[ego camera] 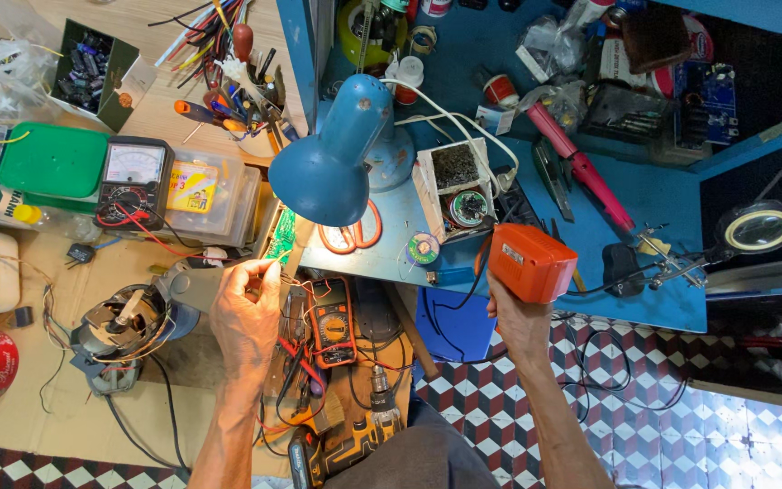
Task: The person uses a heat gun to apply heat to a circuit board inside a metal housing, then manipulates wires and components with their hands. They repeatedly reposition the board and wires while working under a desk lamp.
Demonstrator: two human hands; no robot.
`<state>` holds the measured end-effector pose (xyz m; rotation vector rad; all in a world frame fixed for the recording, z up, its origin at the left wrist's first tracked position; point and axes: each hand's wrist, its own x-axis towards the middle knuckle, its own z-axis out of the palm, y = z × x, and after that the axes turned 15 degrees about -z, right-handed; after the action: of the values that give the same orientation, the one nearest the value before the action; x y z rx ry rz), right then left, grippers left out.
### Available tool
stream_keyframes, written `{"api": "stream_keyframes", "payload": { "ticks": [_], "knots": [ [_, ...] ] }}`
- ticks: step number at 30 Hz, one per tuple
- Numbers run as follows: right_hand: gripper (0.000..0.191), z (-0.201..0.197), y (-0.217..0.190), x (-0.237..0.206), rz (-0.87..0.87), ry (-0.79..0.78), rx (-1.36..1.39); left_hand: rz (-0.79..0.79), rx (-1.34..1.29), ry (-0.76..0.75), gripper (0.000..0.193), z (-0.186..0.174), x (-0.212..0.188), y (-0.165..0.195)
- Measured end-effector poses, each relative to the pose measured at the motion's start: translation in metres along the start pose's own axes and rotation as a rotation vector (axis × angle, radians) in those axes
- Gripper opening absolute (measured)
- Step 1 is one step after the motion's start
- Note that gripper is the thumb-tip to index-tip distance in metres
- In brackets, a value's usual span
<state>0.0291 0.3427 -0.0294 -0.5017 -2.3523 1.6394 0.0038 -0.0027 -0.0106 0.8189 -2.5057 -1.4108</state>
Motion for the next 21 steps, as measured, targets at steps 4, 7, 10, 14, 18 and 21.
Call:
{"api": "stream_keyframes", "payload": {
  "ticks": [4,7,10,14,18,21],
  "knots": [
    [0.025,0.002,0.009,-0.003,-0.006,-0.004,0.01,0.056,0.01,0.023,0.015,0.001,-0.005,0.005],
    [0.025,0.002,0.014,-0.003,-0.018,-0.027,-0.028,0.059,0.032,0.015,0.016,0.0,-0.008,0.008],
    [0.023,0.001,0.016,-0.002,-0.027,-0.017,-0.011,0.033,0.059,0.003,0.017,0.0,-0.009,0.012],
    [0.021,-0.001,0.017,-0.006,-0.056,0.012,0.045,0.011,0.083,0.004,0.018,0.0,-0.01,0.014],
    [0.02,-0.001,0.019,-0.007,-0.032,0.02,0.017,0.173,0.127,0.042,0.015,0.003,-0.015,0.011],
    [0.022,0.001,0.022,-0.005,0.003,0.033,-0.006,0.232,0.182,0.055,0.013,0.007,-0.017,0.009]
  ]
}}
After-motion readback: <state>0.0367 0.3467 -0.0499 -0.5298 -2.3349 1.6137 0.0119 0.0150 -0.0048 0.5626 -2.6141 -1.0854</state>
